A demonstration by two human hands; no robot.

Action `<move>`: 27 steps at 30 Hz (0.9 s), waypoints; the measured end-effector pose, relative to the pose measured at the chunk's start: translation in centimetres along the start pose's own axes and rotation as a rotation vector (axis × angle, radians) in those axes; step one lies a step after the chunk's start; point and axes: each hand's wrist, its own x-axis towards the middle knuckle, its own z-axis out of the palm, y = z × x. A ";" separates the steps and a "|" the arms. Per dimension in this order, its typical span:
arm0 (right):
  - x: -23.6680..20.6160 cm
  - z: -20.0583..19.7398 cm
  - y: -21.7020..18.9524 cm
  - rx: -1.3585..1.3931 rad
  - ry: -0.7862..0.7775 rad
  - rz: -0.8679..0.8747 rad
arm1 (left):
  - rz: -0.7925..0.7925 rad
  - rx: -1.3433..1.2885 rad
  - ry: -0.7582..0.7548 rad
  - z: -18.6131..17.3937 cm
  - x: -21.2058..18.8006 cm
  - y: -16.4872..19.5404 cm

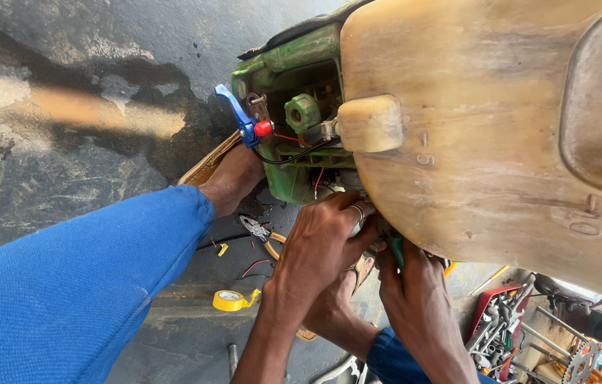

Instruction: The person repairs a knapsack sprayer pump unit on the workshop floor, using pliers to grip and turn parts of the pump mechanism while holding the assembly steady with the other hand. They handle small fittings and wires, reposition the sprayer tank, and continue working on the pump assembly with hand tools.

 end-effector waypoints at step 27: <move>-0.4 -0.9 -0.8 0.178 0.030 0.083 | -0.836 -1.376 0.039 3.7 0.0 -3.1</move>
